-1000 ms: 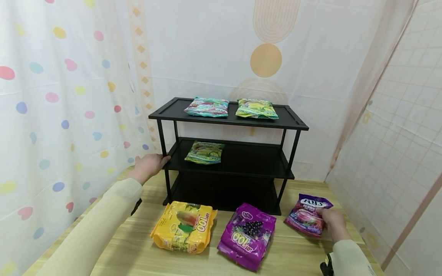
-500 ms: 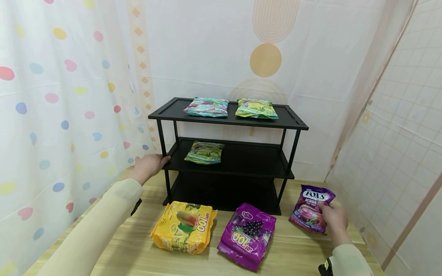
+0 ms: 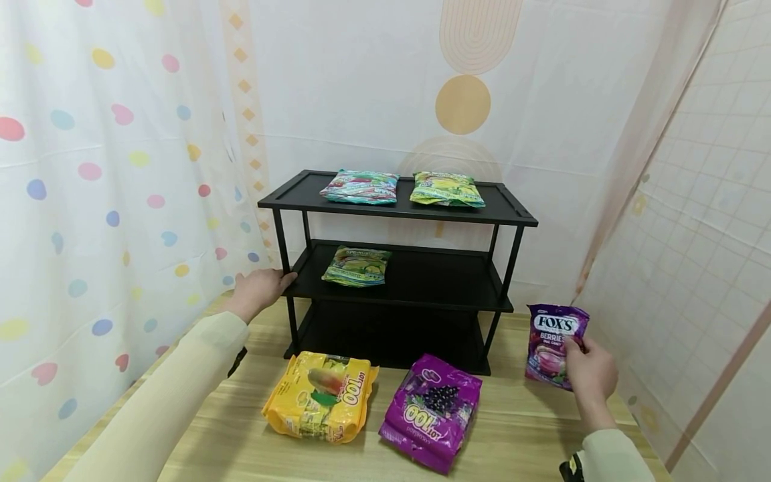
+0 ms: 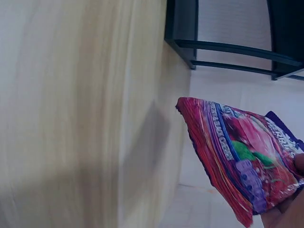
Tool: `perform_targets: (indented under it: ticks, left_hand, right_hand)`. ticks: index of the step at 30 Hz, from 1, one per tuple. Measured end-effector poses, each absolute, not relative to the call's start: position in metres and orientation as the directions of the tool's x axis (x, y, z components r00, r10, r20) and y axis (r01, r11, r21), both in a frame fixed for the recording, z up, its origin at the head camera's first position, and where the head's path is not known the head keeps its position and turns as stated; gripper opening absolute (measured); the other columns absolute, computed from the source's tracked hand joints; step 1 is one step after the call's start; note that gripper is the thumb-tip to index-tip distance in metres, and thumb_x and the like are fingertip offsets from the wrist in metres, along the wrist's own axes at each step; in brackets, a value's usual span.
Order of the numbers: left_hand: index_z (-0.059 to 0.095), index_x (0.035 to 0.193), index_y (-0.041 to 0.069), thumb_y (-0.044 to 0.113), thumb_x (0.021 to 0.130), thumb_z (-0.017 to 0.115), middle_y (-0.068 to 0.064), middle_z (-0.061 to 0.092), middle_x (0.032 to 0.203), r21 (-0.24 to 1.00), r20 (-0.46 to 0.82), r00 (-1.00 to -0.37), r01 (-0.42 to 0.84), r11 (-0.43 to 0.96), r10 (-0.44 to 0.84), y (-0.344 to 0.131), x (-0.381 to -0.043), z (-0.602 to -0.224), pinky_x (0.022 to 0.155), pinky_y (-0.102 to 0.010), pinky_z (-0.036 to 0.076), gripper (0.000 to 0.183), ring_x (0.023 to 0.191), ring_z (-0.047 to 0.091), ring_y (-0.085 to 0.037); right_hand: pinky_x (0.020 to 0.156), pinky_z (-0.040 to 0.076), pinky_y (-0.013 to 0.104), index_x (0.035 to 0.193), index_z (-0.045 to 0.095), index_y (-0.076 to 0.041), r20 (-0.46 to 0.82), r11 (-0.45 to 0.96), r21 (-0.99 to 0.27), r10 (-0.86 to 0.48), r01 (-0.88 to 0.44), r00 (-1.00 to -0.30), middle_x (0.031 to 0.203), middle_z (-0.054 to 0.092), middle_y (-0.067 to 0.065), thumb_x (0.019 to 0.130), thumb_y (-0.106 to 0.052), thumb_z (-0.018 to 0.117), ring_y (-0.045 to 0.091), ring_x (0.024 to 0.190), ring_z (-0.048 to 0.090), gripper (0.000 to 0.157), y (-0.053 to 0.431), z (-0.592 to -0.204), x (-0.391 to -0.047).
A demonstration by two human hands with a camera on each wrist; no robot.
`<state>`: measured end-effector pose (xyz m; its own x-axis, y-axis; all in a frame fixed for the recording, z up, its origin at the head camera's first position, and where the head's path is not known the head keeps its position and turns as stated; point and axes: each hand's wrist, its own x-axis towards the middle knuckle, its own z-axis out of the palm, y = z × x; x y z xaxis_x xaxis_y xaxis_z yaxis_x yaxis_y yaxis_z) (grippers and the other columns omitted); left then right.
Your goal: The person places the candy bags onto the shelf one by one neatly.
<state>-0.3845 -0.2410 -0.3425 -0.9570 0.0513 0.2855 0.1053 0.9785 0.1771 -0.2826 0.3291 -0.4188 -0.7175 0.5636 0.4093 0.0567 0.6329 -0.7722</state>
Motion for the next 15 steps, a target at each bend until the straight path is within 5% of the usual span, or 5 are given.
perform_targets:
  ticks: [6, 10, 12, 15]
  left_hand:
    - [0.066, 0.099, 0.003, 0.042, 0.108, 0.034, -0.03, 0.065, 0.117, 0.17, 0.279, -0.959, 0.101, 0.98, 0.05, -0.241, -0.385, -0.342, 0.099, -0.079, 0.023, 0.051, 0.111, 0.057, -0.054]
    - [0.066, 0.099, 0.004, 0.042, 0.108, 0.034, -0.03, 0.065, 0.116, 0.17, 0.279, -0.959, 0.101, 0.98, 0.051, -0.242, -0.386, -0.343, 0.098, -0.079, 0.022, 0.05, 0.11, 0.057, -0.054]
    - [0.065, 0.098, 0.004, 0.042, 0.108, 0.034, -0.03, 0.065, 0.116, 0.171, 0.28, -0.959, 0.103, 0.98, 0.052, -0.242, -0.386, -0.343, 0.098, -0.079, 0.022, 0.05, 0.11, 0.057, -0.054]
    - [0.065, 0.098, 0.004, 0.042, 0.108, 0.034, -0.03, 0.064, 0.116, 0.171, 0.281, -0.958, 0.103, 0.98, 0.052, -0.242, -0.386, -0.342, 0.098, -0.079, 0.023, 0.05, 0.11, 0.057, -0.054]
  right_hand:
    - [0.067, 0.035, 0.043, 0.105, 0.071, 0.004, 0.514, 0.65, -0.76, 0.595, -0.007, -0.618, 0.105, 0.067, 0.029, 0.096, -0.022, 0.063, 0.043, 0.088, 0.062, 0.029, 0.324, -0.407, -0.28]
    - [0.063, 0.034, 0.034, 0.103, 0.073, 0.003, 0.535, 0.631, -0.774, 0.62, -0.04, -0.574, 0.094, 0.07, 0.024, 0.094, -0.021, 0.066, 0.006, 0.065, 0.053, 0.027, 0.321, -0.399, -0.278]
    - [0.062, 0.034, 0.031, 0.102, 0.073, 0.003, 0.535, 0.615, -0.787, 0.633, -0.057, -0.56, 0.076, 0.072, 0.004, 0.093, -0.022, 0.068, -0.008, 0.06, 0.041, 0.027, 0.321, -0.394, -0.276]
    - [0.06, 0.034, 0.025, 0.104, 0.073, 0.004, 0.532, 0.582, -0.807, 0.647, -0.096, -0.546, 0.058, 0.054, -0.031, 0.093, -0.022, 0.069, -0.015, 0.057, 0.036, 0.029, 0.319, -0.387, -0.273]
